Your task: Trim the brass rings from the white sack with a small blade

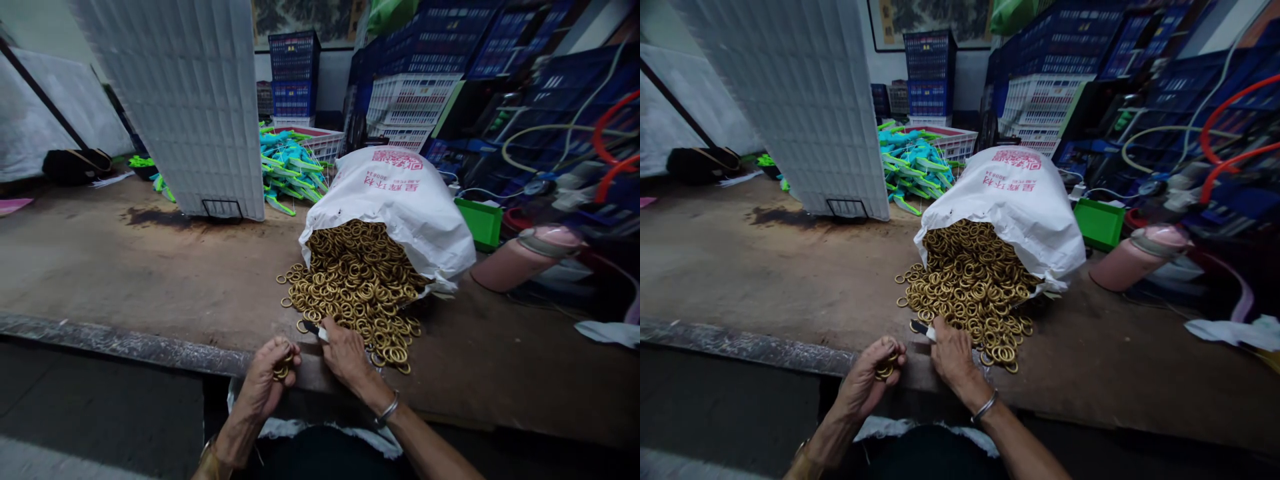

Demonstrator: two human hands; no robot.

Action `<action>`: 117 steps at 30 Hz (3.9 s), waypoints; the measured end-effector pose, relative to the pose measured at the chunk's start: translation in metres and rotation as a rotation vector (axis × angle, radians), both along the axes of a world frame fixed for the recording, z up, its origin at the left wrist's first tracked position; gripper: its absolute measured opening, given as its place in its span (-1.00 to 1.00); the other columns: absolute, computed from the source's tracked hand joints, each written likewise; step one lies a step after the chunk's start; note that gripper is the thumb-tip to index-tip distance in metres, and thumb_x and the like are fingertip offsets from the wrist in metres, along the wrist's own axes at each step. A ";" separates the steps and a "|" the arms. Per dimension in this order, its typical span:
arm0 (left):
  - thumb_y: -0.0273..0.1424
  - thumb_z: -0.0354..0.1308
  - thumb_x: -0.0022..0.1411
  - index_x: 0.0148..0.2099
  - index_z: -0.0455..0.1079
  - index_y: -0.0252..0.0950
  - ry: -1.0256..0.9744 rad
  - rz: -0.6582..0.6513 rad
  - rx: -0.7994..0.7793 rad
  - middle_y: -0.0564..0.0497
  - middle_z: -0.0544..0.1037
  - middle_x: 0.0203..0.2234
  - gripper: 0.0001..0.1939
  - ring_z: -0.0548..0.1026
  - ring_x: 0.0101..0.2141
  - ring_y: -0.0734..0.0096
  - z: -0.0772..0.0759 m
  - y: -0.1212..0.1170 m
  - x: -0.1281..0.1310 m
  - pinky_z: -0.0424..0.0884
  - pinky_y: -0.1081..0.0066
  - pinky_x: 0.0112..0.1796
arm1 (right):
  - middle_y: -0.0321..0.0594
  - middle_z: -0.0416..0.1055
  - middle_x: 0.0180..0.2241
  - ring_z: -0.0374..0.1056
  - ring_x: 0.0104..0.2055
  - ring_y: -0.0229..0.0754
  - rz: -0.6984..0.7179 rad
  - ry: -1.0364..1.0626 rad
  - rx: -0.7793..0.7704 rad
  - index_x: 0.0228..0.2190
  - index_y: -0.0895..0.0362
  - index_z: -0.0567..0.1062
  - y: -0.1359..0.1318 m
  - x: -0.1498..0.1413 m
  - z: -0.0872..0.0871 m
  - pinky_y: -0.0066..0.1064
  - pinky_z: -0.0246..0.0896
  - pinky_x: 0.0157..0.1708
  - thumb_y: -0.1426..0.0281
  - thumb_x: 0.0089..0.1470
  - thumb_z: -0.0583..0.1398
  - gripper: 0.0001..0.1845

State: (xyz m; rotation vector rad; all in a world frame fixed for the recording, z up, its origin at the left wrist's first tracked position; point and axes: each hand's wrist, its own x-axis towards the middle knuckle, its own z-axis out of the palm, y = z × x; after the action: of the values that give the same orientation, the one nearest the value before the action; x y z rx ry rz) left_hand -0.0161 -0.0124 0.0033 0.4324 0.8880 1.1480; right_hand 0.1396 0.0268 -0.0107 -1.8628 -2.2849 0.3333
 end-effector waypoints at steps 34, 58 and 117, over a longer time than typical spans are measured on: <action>-0.25 0.10 0.04 -0.50 0.33 -0.31 0.590 -0.068 0.285 0.13 0.33 -0.67 -0.77 0.25 -0.61 0.56 -0.003 0.005 0.033 0.19 0.56 -0.54 | -0.43 0.18 -0.69 0.09 -0.60 -0.36 -0.067 0.936 -0.321 -0.58 0.13 0.27 -0.016 0.015 0.011 -0.53 0.02 -0.52 0.25 0.02 0.00 -0.74; -0.16 0.13 -0.01 -0.47 0.17 -0.29 0.341 -0.202 0.072 0.23 0.21 -0.72 -0.69 0.10 -0.75 0.71 -0.002 0.000 0.031 0.04 0.64 -0.71 | -0.40 0.19 -0.63 0.10 -0.57 -0.34 -0.105 0.918 -0.308 -0.55 0.13 0.28 -0.015 0.003 0.018 -0.51 0.03 -0.52 0.25 0.00 -0.01 -0.76; -0.22 0.10 0.08 -0.42 0.16 -0.29 -0.016 -0.057 -0.003 0.15 0.29 -0.63 -0.74 0.15 -0.71 0.69 0.022 -0.014 0.005 0.04 0.65 -0.73 | -0.27 0.37 -0.55 0.27 -0.50 -0.27 0.008 0.117 0.039 -0.39 0.13 0.30 -0.016 0.008 0.004 -0.47 -0.16 -0.51 0.61 -0.08 -0.02 -0.79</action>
State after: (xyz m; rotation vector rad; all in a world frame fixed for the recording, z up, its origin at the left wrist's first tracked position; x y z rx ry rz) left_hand -0.0108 -0.0267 0.0251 0.4429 0.8588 1.0960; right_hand 0.1480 0.0111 -0.0071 -1.7670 -2.2067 0.3862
